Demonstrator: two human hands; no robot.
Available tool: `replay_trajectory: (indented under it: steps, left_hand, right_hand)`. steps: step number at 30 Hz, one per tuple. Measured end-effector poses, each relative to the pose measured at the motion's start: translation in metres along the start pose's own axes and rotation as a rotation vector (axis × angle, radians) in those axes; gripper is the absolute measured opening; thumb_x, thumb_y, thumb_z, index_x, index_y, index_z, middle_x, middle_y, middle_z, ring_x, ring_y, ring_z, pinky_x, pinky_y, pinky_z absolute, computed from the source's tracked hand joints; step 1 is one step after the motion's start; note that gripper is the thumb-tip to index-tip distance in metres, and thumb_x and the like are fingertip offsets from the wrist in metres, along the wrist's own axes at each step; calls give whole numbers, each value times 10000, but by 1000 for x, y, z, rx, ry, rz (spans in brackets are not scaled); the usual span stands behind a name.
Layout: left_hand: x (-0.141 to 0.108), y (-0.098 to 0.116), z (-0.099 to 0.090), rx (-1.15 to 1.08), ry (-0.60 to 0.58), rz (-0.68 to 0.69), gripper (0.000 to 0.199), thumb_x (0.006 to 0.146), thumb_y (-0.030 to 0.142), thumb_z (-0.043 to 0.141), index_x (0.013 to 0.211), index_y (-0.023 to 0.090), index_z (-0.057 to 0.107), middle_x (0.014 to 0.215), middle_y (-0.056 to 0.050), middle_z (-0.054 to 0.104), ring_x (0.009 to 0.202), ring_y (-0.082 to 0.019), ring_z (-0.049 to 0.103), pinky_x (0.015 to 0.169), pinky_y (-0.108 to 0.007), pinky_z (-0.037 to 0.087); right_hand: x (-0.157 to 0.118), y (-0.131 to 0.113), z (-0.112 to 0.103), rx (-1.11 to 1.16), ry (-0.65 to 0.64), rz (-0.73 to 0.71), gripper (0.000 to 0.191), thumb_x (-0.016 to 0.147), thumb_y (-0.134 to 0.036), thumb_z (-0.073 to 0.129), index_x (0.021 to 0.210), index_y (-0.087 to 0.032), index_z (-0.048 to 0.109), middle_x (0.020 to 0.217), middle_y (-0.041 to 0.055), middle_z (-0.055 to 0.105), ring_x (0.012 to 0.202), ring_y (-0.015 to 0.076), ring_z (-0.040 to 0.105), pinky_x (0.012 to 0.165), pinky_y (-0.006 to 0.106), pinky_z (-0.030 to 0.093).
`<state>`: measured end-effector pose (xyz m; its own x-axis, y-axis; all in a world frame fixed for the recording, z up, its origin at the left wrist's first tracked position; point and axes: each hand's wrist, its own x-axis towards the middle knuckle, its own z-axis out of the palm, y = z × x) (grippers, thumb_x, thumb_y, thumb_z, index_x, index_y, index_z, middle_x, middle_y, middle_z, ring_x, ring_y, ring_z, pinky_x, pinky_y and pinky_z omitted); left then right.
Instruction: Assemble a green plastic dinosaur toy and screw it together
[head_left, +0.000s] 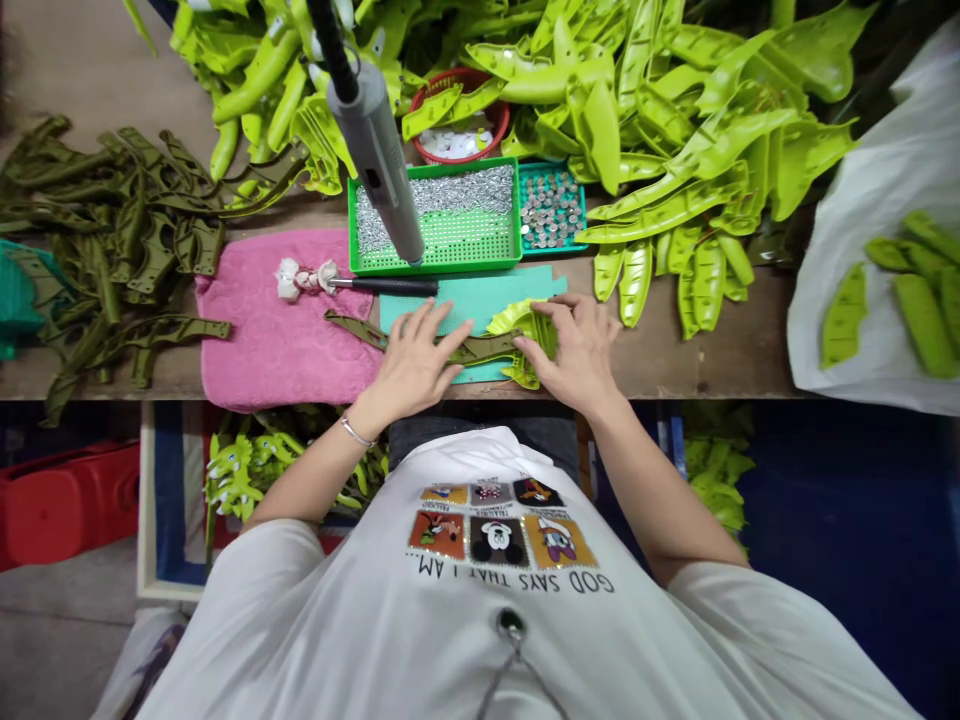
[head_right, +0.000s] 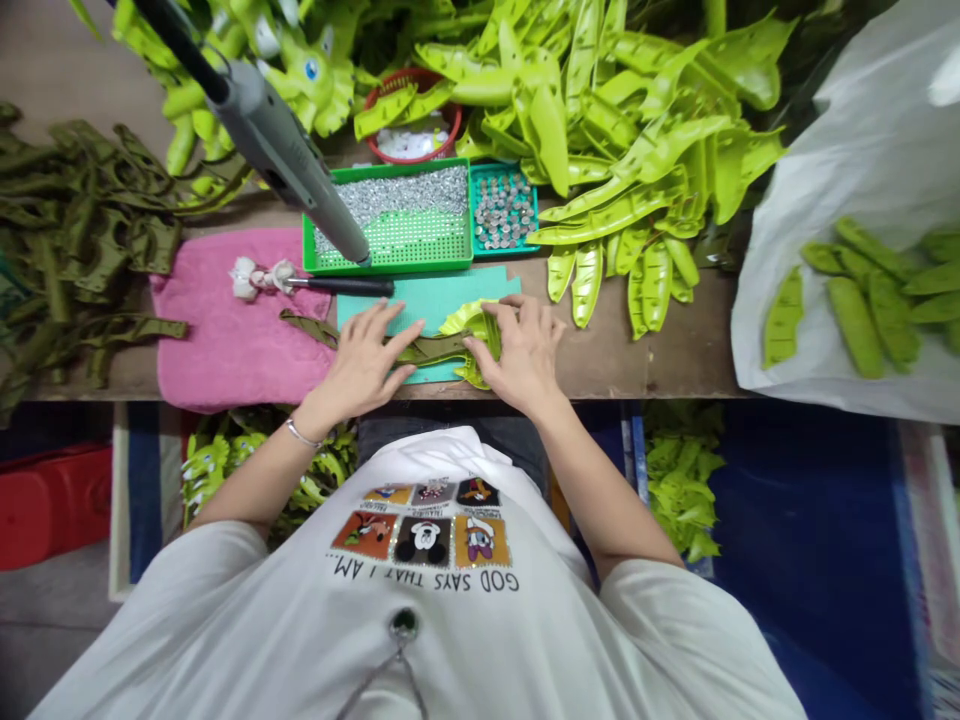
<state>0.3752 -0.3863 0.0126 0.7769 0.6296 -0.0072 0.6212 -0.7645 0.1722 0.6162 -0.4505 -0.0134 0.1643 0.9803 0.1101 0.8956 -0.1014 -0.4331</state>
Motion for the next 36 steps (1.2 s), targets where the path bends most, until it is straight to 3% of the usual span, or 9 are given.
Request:
replay_trajectory:
  steps: [7,14,21,26,31,36]
  left_hand:
    - [12,12,14,-116,3,59,467,1060,334,354,1510,263,458,1493,-119,547,1385,-285,472,1100,-480,338]
    - [20,6,6,-117,-99,61,471,1049,364,390,1513,314,451,1303,-97,653,1110,-252,558,910,-401,402]
    - [20,6,13,-69,-38,103,497,1047,321,387,1545,317,394,1578,-85,452,1449,-328,368,1088,-513,314]
    - [16,0,11,-109,-59,121,465,1060,295,355,1516,321,443,1543,-55,506,1400,-300,458,1056,-459,358]
    - [19,2,22,-119,12,106,487,1053,296,384,1540,317,402,1588,-82,440,1470,-313,380,1092,-502,317]
    - [19,2,26,-111,0,120,483,1061,324,356,1543,332,390,1586,-66,447,1459,-304,395,1096,-518,314]
  right_hand:
    - [1,2,-2,59,-48,15,485,894,-588,550,1241,-256,619,1271,141,530,1192,357,475,985,567,381]
    - [3,3,-5,65,-77,17,491,903,-607,529,1223,-248,626,1245,145,536,1177,356,496,955,553,392]
    - [7,4,-9,64,-171,48,475,913,-602,499,1208,-245,602,1231,147,541,1177,363,500,950,564,397]
    - [7,4,-9,59,-188,39,579,878,-674,524,1249,-232,573,1255,162,531,1198,375,492,948,575,398]
    - [10,3,-9,49,-192,44,544,909,-677,445,1188,-232,588,1212,151,543,1142,353,511,928,557,402]
    - [10,6,-6,18,-193,23,551,918,-666,432,1191,-211,580,1210,163,543,1144,349,510,930,549,406]
